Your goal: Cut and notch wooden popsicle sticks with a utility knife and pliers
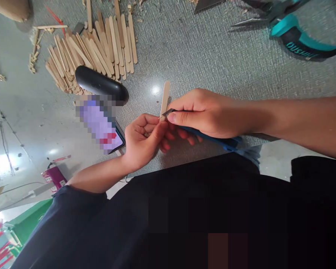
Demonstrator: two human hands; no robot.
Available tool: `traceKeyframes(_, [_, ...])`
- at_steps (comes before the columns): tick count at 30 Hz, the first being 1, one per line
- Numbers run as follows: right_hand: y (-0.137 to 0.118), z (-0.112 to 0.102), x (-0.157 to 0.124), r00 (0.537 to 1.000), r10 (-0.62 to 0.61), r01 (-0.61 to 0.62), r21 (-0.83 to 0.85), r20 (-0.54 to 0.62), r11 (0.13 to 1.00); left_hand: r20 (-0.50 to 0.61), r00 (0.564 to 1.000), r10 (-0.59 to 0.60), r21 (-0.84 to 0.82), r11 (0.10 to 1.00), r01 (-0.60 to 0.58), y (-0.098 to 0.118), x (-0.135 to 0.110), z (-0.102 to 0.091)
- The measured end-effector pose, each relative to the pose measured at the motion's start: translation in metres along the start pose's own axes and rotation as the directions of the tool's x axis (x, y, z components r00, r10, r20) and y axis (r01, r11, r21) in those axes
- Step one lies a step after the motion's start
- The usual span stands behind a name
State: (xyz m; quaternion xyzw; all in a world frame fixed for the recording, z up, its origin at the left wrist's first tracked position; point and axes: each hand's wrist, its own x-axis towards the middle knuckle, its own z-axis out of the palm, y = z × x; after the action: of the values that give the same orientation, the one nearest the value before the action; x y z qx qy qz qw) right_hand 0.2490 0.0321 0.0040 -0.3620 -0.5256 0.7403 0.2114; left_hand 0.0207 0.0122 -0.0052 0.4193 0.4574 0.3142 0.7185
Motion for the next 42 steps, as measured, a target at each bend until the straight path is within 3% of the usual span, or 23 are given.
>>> traceKeyframes(3, [-0.002,0.001,-0.001,0.999,-0.024,0.023,-0.017,-0.041,1.0,0.017,1.0,0.01,-0.018,1.0,-0.01,0.0,-0.001,-0.001])
traceKeyframes(7, [-0.008,0.006,0.0,0.973,-0.036,0.021,-0.067,-0.229,0.998,0.013,1.0,0.013,-0.031,0.999,-0.012,0.0,-0.001,-0.001])
traceKeyframes(10, [-0.013,0.007,0.001,0.935,-0.004,-0.03,-0.092,-0.354,0.995,-0.008,0.999,0.039,-0.058,0.998,-0.039,-0.003,-0.001,0.0])
traceKeyframes(15, [-0.017,0.008,0.004,0.901,0.068,-0.141,-0.142,-0.428,0.98,-0.07,0.993,0.091,-0.069,0.993,-0.096,-0.006,0.0,0.0])
traceKeyframes(21, [-0.013,0.009,0.002,0.919,-0.023,-0.084,-0.253,-0.394,0.964,0.011,0.997,0.071,-0.012,0.997,-0.07,-0.003,-0.001,-0.001])
traceKeyframes(31, [-0.018,0.01,-0.001,0.936,0.003,-0.032,-0.077,-0.351,0.997,0.04,0.997,0.059,0.002,0.998,-0.06,-0.003,-0.002,-0.003])
traceKeyframes(34, [-0.016,0.009,-0.003,0.957,-0.004,-0.021,-0.081,-0.291,0.997,0.033,0.998,0.055,0.003,0.998,-0.055,-0.003,-0.002,-0.002])
traceKeyframes(39, [-0.011,0.008,-0.005,0.996,0.008,-0.018,-0.11,-0.091,0.994,0.02,0.999,0.046,0.01,0.999,-0.046,-0.002,-0.003,0.0])
traceKeyframes(42, [-0.009,0.009,-0.005,0.996,0.025,-0.035,-0.127,-0.084,0.991,0.02,0.999,0.039,0.031,0.999,-0.039,-0.001,-0.004,0.0])
